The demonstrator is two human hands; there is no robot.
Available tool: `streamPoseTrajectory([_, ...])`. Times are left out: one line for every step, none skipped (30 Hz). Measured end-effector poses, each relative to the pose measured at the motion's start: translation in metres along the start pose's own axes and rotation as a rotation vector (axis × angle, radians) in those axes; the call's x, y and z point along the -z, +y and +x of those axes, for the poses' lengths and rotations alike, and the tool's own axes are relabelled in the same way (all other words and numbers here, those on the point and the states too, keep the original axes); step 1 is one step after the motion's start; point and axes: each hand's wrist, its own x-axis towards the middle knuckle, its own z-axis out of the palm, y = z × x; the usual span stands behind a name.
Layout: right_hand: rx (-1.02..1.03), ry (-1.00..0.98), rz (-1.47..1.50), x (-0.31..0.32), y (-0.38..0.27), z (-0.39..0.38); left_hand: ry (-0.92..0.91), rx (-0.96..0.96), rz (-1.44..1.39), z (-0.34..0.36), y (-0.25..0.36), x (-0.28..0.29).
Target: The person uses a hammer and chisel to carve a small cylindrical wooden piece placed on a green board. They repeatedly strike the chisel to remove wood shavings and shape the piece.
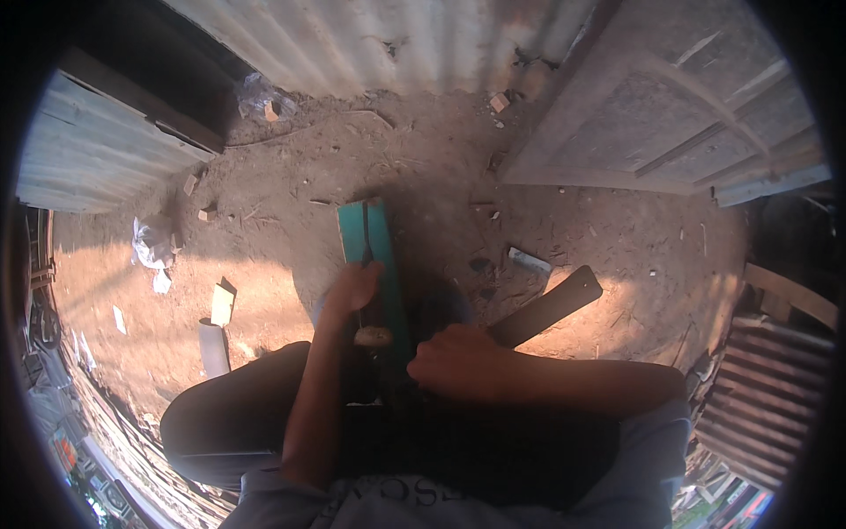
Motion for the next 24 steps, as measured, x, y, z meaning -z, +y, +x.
streamPoseTrajectory([-0.009, -0.127, 0.022, 0.006, -0.003, 0.000, 0.023, 0.012, 0.031, 0.000, -0.001, -0.002])
streamPoseTrajectory([-0.019, -0.251, 0.041, 0.014, -0.006, 0.002, 0.049, 0.022, 0.063, 0.000, -0.004, -0.004])
streamPoseTrajectory([-0.036, -0.238, 0.032, 0.017, -0.005, 0.003, 0.074, 0.033, 0.095, 0.001, -0.006, -0.005])
streamPoseTrajectory([-0.054, -0.226, 0.022, 0.019, -0.005, 0.004, 0.090, 0.012, 0.092, 0.003, -0.008, -0.005])
streamPoseTrajectory([-0.075, -0.219, 0.018, 0.018, -0.005, 0.002, 0.097, -0.006, 0.086, 0.002, -0.009, -0.007])
streamPoseTrajectory([-0.053, -0.164, 0.000, 0.012, -0.001, 0.002, 0.105, -0.024, 0.081, 0.000, -0.010, -0.009])
streamPoseTrajectory([-0.031, -0.109, -0.019, 0.003, 0.004, 0.002, 0.093, -0.039, 0.078, -0.001, -0.011, -0.010])
streamPoseTrajectory([-0.009, -0.050, -0.042, 0.002, 0.006, 0.003, 0.084, -0.058, 0.078, -0.004, -0.002, -0.004])
streamPoseTrajectory([-0.001, -0.102, -0.006, 0.003, 0.005, 0.001, 0.076, -0.077, 0.077, -0.006, 0.004, -0.001])
streamPoseTrajectory([0.007, -0.153, 0.029, 0.006, 0.003, -0.001, 0.100, -0.039, 0.109, -0.006, 0.004, -0.005])
streamPoseTrajectory([0.015, -0.205, 0.063, 0.009, 0.001, -0.001, 0.126, -0.002, 0.140, -0.008, 0.004, -0.010])
streamPoseTrajectory([-0.011, -0.184, 0.030, 0.010, 0.002, 0.001, 0.152, 0.035, 0.171, -0.008, 0.003, -0.012])
streamPoseTrajectory([-0.037, -0.163, -0.004, 0.010, 0.004, 0.003, 0.186, -0.014, 0.134, -0.005, 0.003, -0.011])
streamPoseTrajectory([-0.064, -0.148, -0.030, 0.008, 0.006, 0.004, 0.213, -0.058, 0.096, -0.006, 0.004, -0.010])
streamPoseTrajectory([-0.067, -0.127, -0.015, 0.004, 0.008, 0.004, 0.241, -0.102, 0.058, -0.007, 0.004, -0.009])
streamPoseTrajectory([-0.070, -0.105, 0.000, -0.001, 0.011, 0.003, 0.175, -0.043, 0.022, 0.001, -0.005, -0.006])
streamPoseTrajectory([-0.067, -0.083, -0.004, 0.003, 0.012, 0.004, 0.127, 0.008, -0.022, 0.015, -0.020, 0.003])
streamPoseTrajectory([-0.060, -0.149, 0.004, 0.007, 0.011, 0.002, 0.068, 0.060, -0.063, 0.022, -0.023, 0.008])
streamPoseTrajectory([-0.052, -0.216, 0.012, 0.011, 0.005, 0.000, 0.085, 0.044, -0.062, 0.025, -0.026, 0.006])
streamPoseTrajectory([-0.040, -0.277, 0.031, 0.012, 0.002, 0.000, 0.097, 0.035, -0.050, 0.021, -0.027, 0.006])
streamPoseTrajectory([-0.025, -0.286, 0.060, 0.010, 0.001, 0.000, 0.110, 0.026, -0.038, 0.018, -0.027, 0.007])
streamPoseTrajectory([-0.009, -0.295, 0.088, 0.009, 0.001, 0.001, 0.126, 0.030, -0.034, 0.017, -0.026, 0.008])
streamPoseTrajectory([0.003, -0.305, 0.120, 0.007, 0.001, 0.000, 0.135, 0.034, -0.031, 0.007, -0.009, 0.009])
streamPoseTrajectory([-0.006, -0.305, 0.093, 0.009, 0.000, 0.001, 0.146, 0.043, -0.029, -0.004, 0.003, 0.010])
